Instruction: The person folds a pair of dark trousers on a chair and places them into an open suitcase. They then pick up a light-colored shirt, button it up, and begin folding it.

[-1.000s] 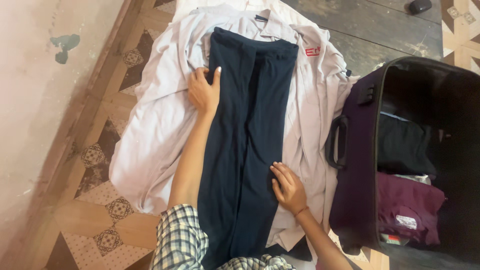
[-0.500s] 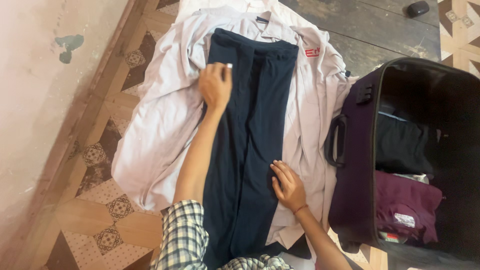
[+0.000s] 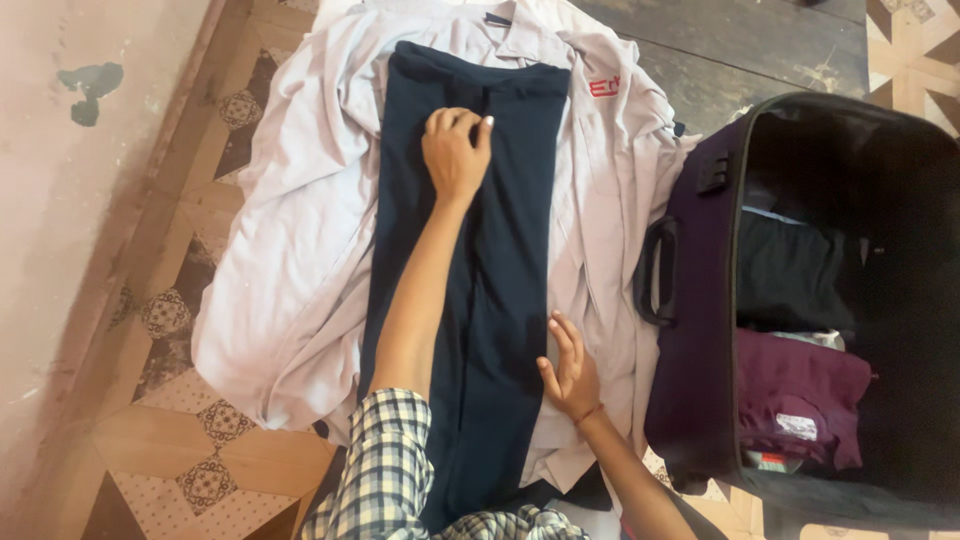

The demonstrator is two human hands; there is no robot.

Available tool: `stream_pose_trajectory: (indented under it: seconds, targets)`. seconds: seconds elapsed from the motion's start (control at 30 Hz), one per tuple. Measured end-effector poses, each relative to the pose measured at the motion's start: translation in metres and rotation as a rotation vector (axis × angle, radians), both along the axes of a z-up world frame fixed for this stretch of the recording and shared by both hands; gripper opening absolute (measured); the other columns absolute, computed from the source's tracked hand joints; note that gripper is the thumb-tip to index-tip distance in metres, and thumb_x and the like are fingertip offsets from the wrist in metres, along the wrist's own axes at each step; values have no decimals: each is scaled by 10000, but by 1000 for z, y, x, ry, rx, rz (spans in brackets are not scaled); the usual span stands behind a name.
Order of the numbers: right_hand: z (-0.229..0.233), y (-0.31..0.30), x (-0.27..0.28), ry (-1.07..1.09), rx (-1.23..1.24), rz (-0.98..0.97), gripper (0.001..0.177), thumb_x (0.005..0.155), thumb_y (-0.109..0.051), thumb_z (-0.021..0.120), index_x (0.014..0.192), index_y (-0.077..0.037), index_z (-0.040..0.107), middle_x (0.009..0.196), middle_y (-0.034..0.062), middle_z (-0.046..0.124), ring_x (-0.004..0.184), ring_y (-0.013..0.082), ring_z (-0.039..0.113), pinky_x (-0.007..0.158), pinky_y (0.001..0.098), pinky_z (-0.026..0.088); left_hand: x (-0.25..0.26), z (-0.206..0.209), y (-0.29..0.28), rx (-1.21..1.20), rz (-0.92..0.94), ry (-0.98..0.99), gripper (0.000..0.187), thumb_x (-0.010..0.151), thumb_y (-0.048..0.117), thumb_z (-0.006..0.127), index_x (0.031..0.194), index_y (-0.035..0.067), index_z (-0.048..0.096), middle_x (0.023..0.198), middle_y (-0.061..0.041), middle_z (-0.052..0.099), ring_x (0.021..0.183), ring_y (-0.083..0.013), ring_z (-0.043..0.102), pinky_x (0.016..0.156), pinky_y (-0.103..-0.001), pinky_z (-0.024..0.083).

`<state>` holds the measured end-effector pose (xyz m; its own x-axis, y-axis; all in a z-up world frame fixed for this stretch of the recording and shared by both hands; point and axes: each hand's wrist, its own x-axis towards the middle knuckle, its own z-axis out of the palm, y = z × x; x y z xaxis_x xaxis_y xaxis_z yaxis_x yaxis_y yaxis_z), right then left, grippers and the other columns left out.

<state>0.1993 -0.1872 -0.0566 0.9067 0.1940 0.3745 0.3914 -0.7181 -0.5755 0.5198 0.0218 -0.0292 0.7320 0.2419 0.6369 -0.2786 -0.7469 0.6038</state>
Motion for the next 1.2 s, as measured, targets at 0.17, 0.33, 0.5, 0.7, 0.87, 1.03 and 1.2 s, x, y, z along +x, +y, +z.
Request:
stream_pose_trajectory:
  seconds: [0.17,0.33,0.5,0.7,0.87,1.03,1.2]
  targets:
    - [5,1,1,10,-10,-4,525,1031,-307,557,1457,-12,476,1472,199,543,1282,395,601,1038,414,504,7,-7,5,71,-22,144,188,879,275,797,824,116,714,974,-21,665,1055,-278,618,815,-421,522]
    - [13,4,2,24,-8,-19,504,1017,-286,566,1434,-8,507,1438,203,567,1255,394,610,1021,414,505,2,-2,-1,69,-10,278,327,902,206,771,1166,111,605,1164,-97,608,1174,-319,607,908,-416,542]
    - [22,9,2,48,12,-37,461,1005,-262,569,1404,-33,540,1378,194,602,1197,395,631,975,414,519,-36,-7,1,133,-112,168,624,882,182,792,1424,120,492,1458,-246,466,1363,-436,472,1131,-474,421]
    - [31,12,0,42,-12,-66,427,1000,-254,576,1376,-50,567,1346,184,616,1167,397,632,950,427,517,-143,-14,-3,197,-170,286,717,790,248,850,1374,13,508,1520,-306,382,1440,-514,348,1193,-540,331]
    - [38,17,-2,28,-11,-62,409,1005,-253,576,1356,-42,579,1334,173,620,1169,386,629,943,420,518,-212,-13,4,134,-116,311,408,844,310,816,1031,11,611,1557,-318,372,1450,-477,378,1189,-554,324]
    - [46,23,-6,19,-30,-76,377,1001,-243,576,1323,-49,602,1323,164,627,1162,376,632,947,421,517,-234,-18,3,189,-85,308,258,877,292,743,948,49,690,1519,-330,388,1413,-495,376,1143,-593,308]
    - [45,23,-9,-2,-36,-86,372,1001,-243,572,1316,-48,605,1311,162,635,1166,374,630,953,421,514,-228,-25,13,-21,-94,347,238,970,264,687,982,27,667,1490,-261,521,1384,-450,478,1150,-519,398]
